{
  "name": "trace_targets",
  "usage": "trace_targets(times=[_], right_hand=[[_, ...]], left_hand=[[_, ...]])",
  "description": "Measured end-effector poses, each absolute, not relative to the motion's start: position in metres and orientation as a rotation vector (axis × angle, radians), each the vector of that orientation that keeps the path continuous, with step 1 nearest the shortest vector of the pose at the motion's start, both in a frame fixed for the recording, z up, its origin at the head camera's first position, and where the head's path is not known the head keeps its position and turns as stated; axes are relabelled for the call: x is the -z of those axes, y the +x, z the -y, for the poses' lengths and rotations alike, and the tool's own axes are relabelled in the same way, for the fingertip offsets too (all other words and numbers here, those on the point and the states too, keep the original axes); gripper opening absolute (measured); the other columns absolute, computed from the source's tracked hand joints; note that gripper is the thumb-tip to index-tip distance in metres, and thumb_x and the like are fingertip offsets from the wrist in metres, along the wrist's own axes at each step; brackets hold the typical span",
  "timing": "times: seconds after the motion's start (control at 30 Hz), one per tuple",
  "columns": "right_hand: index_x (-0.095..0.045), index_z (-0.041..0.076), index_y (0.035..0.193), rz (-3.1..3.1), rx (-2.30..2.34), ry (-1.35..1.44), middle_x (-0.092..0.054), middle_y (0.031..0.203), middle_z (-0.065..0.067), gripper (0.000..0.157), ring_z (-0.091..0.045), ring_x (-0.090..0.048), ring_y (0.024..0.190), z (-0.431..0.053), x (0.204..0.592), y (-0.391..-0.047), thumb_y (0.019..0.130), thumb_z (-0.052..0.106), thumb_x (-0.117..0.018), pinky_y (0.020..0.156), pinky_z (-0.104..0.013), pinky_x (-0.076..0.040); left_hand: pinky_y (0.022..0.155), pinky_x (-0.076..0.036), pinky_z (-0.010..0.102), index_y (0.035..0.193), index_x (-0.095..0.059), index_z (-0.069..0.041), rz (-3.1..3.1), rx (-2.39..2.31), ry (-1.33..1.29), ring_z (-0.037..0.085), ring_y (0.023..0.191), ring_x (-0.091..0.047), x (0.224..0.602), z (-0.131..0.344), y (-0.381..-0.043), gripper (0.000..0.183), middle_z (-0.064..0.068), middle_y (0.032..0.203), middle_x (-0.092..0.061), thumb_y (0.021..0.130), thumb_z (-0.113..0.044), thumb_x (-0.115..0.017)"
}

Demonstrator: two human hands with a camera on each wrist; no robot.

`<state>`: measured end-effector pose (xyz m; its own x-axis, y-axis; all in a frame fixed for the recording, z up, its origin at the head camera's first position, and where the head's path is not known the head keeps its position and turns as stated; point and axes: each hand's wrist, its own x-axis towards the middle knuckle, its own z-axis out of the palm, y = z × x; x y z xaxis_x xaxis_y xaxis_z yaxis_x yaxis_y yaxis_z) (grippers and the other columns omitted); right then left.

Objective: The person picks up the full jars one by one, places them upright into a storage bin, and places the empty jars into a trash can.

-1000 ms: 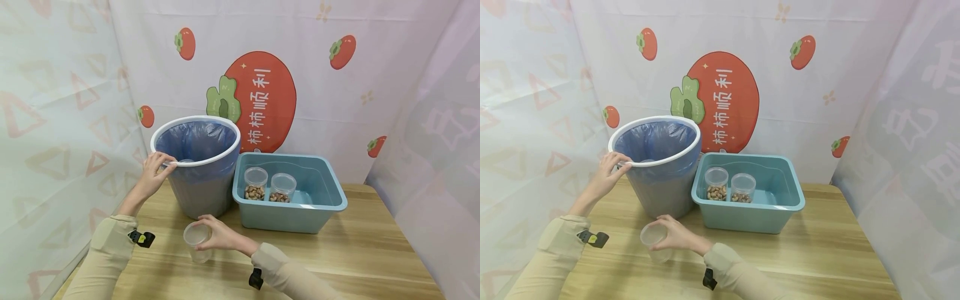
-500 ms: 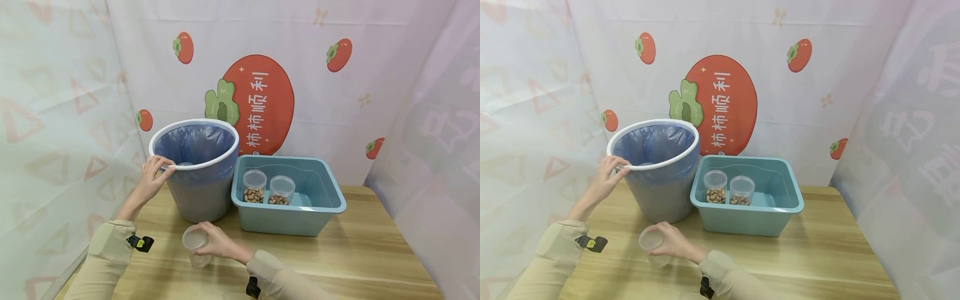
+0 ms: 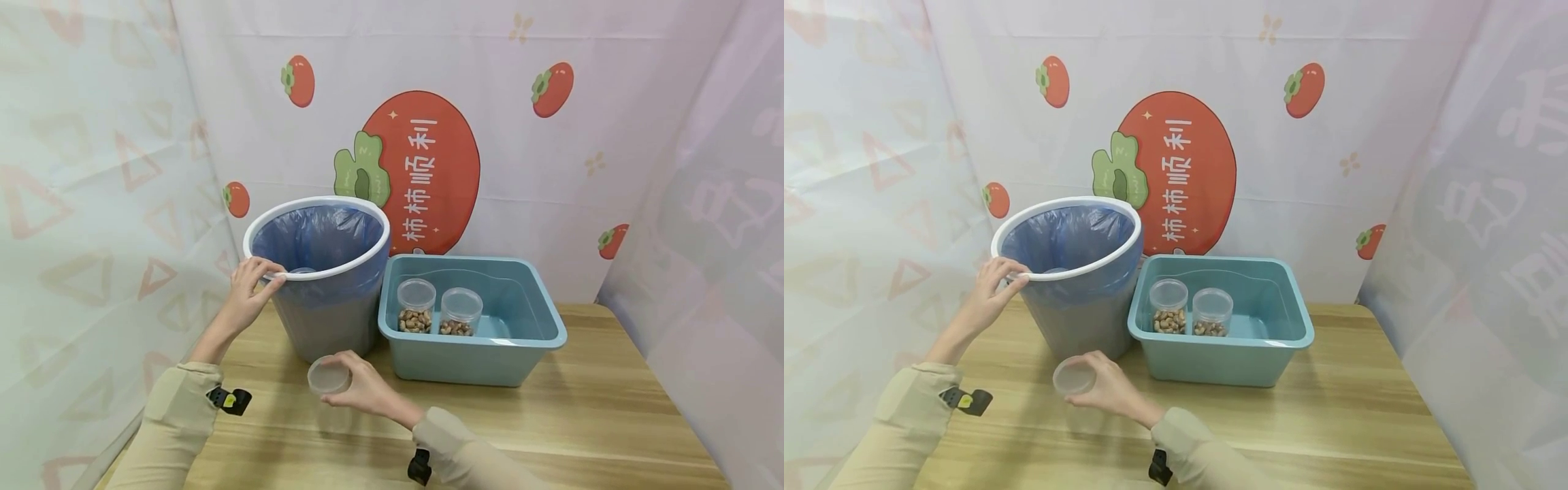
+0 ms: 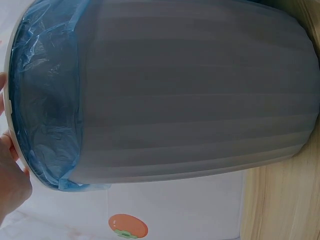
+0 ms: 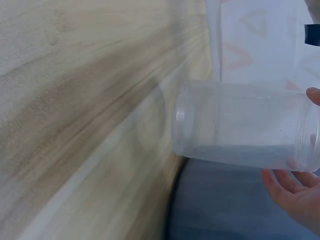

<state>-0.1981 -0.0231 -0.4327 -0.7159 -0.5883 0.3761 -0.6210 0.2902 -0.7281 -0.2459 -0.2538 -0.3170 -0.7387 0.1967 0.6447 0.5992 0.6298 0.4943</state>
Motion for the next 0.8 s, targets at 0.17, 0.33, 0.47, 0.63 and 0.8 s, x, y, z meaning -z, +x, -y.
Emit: trace_targets(times=[0.17, 0.33, 0.47, 0.63, 0.8], right_hand=[[-0.055, 0.014, 0.113, 2.437, -1.412, 1.158, -0.052, 0.109, -0.003, 0.049, -0.013, -0.052, 0.094, 0.016, 0.42, -0.201, 0.07, 0.021, -0.075, 0.076, -0.022, -0.043], [-0.055, 0.012, 0.114, 2.351, -1.39, 1.154, -0.052, 0.11, -0.003, 0.048, -0.014, -0.052, 0.094, 0.009, 0.408, -0.204, 0.07, 0.02, -0.074, 0.075, -0.023, -0.044], [-0.054, 0.012, 0.113, 2.283, -1.379, 1.141, -0.052, 0.11, -0.004, 0.048, -0.015, -0.053, 0.093, 0.003, 0.398, -0.206, 0.071, 0.02, -0.074, 0.073, -0.023, -0.045], [-0.054, 0.013, 0.114, 2.245, -1.398, 1.107, -0.053, 0.11, -0.004, 0.047, -0.016, -0.053, 0.094, -0.006, 0.385, -0.209, 0.073, 0.021, -0.073, 0.072, -0.024, -0.046], [-0.054, 0.011, 0.115, 2.216, -1.437, 1.063, -0.053, 0.113, -0.007, 0.048, -0.02, -0.053, 0.098, -0.015, 0.367, -0.211, 0.072, 0.018, -0.073, 0.073, -0.033, -0.046]], left_hand=[[0.085, -0.014, 0.051, 0.088, -0.059, -0.003, 2.295, 0.98, -0.616, 0.03, 0.102, -0.033, 0.316, 0.253, -0.246, 0.007, 0.011, 0.093, -0.047, 0.084, -0.008, -0.055], [0.085, -0.014, 0.05, 0.088, -0.059, -0.004, 2.304, 0.986, -0.615, 0.03, 0.102, -0.032, 0.317, 0.253, -0.245, 0.006, 0.01, 0.094, -0.047, 0.084, -0.007, -0.055], [0.084, -0.014, 0.05, 0.088, -0.058, -0.003, 2.3, 0.984, -0.626, 0.031, 0.102, -0.033, 0.317, 0.254, -0.244, 0.007, 0.011, 0.093, -0.047, 0.085, -0.007, -0.054], [0.084, -0.015, 0.05, 0.089, -0.058, -0.003, 2.301, 0.978, -0.633, 0.031, 0.102, -0.033, 0.318, 0.254, -0.244, 0.007, 0.011, 0.094, -0.047, 0.085, -0.008, -0.054], [0.084, -0.014, 0.05, 0.09, -0.059, -0.005, 2.303, 0.972, -0.637, 0.03, 0.103, -0.033, 0.318, 0.254, -0.246, 0.008, 0.01, 0.094, -0.047, 0.085, -0.009, -0.055]])
